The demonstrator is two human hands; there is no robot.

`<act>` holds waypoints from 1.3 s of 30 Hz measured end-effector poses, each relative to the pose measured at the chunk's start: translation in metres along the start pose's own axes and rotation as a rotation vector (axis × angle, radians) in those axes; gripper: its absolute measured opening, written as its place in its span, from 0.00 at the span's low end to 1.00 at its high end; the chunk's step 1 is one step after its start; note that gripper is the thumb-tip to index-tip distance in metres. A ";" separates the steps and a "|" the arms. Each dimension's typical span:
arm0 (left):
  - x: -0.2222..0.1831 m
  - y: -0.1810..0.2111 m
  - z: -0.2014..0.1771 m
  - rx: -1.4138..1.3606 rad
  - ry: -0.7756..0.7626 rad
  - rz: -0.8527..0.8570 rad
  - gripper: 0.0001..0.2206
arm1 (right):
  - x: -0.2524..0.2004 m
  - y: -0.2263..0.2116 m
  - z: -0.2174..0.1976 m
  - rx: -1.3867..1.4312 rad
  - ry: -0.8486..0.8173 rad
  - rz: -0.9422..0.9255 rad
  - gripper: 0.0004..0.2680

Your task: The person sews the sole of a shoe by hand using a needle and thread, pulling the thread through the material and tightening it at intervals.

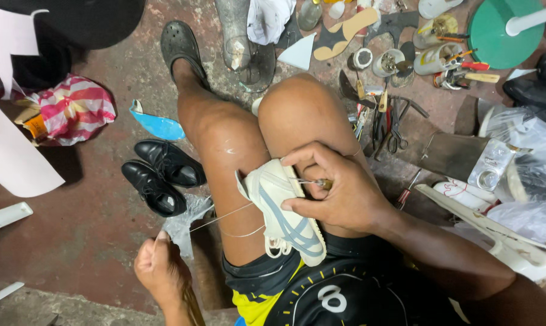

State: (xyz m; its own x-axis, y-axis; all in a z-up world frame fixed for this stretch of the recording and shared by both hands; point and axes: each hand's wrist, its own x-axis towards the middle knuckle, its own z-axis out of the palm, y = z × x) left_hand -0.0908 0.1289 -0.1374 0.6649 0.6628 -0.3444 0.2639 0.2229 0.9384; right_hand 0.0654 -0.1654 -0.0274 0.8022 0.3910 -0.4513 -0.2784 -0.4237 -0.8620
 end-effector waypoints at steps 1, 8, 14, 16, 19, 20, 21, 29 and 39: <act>0.000 0.001 0.000 0.182 -0.018 0.051 0.18 | -0.001 0.001 0.001 0.029 -0.005 -0.004 0.21; -0.032 0.063 0.076 0.718 -0.303 0.767 0.16 | -0.010 -0.004 -0.005 -0.060 0.010 0.033 0.27; -0.056 0.078 0.131 0.702 -0.382 0.575 0.15 | -0.028 -0.010 -0.039 -0.482 -0.061 -0.009 0.42; -0.054 0.072 0.132 0.709 -0.393 0.614 0.10 | -0.034 -0.007 -0.051 -0.602 -0.099 -0.004 0.41; -0.056 0.066 0.127 0.711 -0.422 0.593 0.08 | -0.034 -0.005 -0.056 -0.558 -0.156 -0.118 0.38; -0.056 0.065 0.126 0.725 -0.419 0.551 0.09 | -0.031 -0.004 -0.048 -0.424 -0.103 -0.264 0.36; -0.054 0.064 0.127 0.735 -0.425 0.516 0.10 | -0.029 -0.003 -0.042 -0.291 -0.032 -0.403 0.34; -0.062 0.051 0.119 0.347 -0.340 0.425 0.15 | -0.010 0.010 -0.027 -0.442 -0.058 -0.291 0.20; -0.049 0.083 0.112 0.596 -0.629 0.335 0.08 | -0.007 0.020 -0.065 -0.074 -0.063 -0.510 0.05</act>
State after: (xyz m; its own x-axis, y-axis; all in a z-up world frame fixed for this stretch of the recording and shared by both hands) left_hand -0.0235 0.0351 -0.0454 0.9820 0.0774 -0.1722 0.1887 -0.4300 0.8829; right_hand 0.0886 -0.2297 -0.0261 0.7919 0.6106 0.0065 0.1794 -0.2225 -0.9583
